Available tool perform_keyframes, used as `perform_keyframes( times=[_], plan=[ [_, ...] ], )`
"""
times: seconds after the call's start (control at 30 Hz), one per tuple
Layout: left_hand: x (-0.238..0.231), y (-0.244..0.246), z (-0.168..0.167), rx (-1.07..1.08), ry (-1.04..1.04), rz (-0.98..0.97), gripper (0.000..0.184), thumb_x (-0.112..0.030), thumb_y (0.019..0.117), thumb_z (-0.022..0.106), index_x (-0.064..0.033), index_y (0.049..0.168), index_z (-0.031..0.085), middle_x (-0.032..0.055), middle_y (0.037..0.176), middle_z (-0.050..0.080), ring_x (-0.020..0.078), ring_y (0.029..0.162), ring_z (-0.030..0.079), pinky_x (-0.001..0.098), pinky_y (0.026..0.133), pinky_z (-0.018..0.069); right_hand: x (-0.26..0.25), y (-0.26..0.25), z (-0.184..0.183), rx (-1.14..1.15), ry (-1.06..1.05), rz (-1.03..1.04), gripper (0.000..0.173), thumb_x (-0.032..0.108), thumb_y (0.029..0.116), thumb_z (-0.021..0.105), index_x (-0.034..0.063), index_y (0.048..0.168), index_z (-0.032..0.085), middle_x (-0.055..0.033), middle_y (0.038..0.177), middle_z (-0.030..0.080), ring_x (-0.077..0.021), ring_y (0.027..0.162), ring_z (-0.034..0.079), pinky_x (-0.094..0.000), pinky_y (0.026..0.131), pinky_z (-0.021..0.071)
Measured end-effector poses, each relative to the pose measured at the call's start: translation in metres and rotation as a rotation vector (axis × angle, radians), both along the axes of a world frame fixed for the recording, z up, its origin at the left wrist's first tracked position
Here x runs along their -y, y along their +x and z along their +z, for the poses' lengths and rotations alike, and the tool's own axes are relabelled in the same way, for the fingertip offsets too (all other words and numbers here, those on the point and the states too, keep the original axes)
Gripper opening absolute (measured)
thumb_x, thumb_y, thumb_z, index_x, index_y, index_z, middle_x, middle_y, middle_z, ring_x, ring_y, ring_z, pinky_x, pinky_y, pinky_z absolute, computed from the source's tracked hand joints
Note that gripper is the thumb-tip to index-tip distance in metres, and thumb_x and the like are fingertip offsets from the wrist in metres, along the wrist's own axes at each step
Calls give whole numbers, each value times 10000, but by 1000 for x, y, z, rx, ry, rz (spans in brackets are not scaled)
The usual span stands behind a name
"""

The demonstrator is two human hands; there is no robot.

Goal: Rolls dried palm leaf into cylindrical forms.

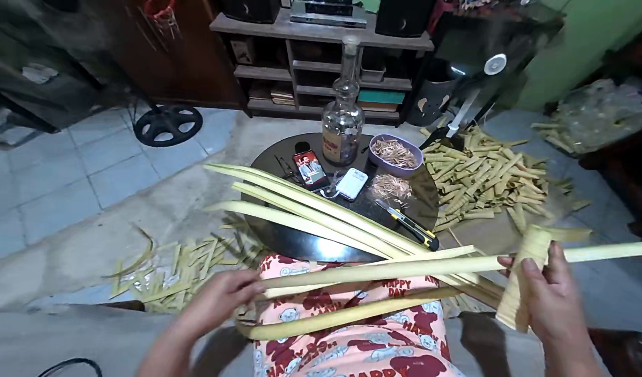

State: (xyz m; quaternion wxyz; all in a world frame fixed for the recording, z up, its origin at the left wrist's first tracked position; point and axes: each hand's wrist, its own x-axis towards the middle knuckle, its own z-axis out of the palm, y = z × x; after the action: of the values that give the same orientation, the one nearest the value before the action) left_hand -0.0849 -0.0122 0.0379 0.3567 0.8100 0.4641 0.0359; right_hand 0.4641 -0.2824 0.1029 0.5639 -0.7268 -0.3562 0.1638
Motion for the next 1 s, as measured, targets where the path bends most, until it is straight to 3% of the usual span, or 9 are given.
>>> perform_keyframes(
  times=[0.2,0.3,0.43,0.5,0.57,0.63,0.7,0.83,1.0],
  plan=[
    [20,-163,7,-99,-53,385,297,-537,903,708,-250,956,763,-25,919,746,148,776,700,446,679,588,-1,-37,-23,-316,-362,120,641,210,1058,473,192,1637,197,-144,1144,669,-233,836,709,-425,693,627],
    [38,-172,55,628,-112,447,76,-204,870,700,-134,859,729,53,1154,723,198,1076,679,379,924,558,-3,-68,-24,-595,-654,444,567,265,1062,477,278,1603,309,-156,1031,714,-255,694,688,-424,592,597],
    [36,-118,63,1438,-247,386,196,-304,899,637,-146,899,753,61,947,733,243,1001,704,461,1013,534,-27,-80,-16,-729,-672,706,647,337,1014,546,332,1609,290,-145,1142,711,-247,692,686,-389,577,591],
    [31,-44,70,1255,-144,230,305,-415,990,539,-185,926,729,-1,903,708,183,941,696,450,972,544,-53,-94,1,-727,-544,744,647,320,1012,547,343,1607,294,-120,1218,684,-232,717,690,-381,579,600],
    [33,41,80,906,-83,157,283,-322,1035,537,-139,1006,751,14,973,729,144,891,691,351,835,582,-79,-116,12,-609,-390,802,624,261,1029,534,297,1609,308,-79,1313,652,-203,844,705,-361,646,614],
    [38,106,73,684,-99,127,216,-200,1023,581,-119,1168,720,30,1094,731,157,862,703,330,716,605,-104,-135,9,-281,-229,843,600,203,1042,551,215,1607,349,-34,1470,566,-160,1148,663,-349,925,594],
    [39,141,57,646,-128,120,345,-165,986,629,-163,1330,650,22,1083,716,160,806,686,325,634,586,-127,-149,3,66,-164,766,579,213,1021,597,204,1573,424,-49,1483,555,-167,1271,599,-381,1071,516],
    [38,162,43,700,-193,201,395,-158,931,722,-144,1317,639,35,956,728,178,728,693,336,584,589,-144,-155,5,483,-325,563,585,240,1000,635,357,1544,454,-104,1348,598,-250,1160,630,-456,978,545],
    [39,171,42,740,-226,251,346,-144,923,732,-102,1256,646,50,948,726,193,728,700,349,589,600,-143,-163,-1,647,-333,591,727,100,931,673,417,1540,432,-156,1317,606,-341,1083,655,-533,883,575]
  ],
)
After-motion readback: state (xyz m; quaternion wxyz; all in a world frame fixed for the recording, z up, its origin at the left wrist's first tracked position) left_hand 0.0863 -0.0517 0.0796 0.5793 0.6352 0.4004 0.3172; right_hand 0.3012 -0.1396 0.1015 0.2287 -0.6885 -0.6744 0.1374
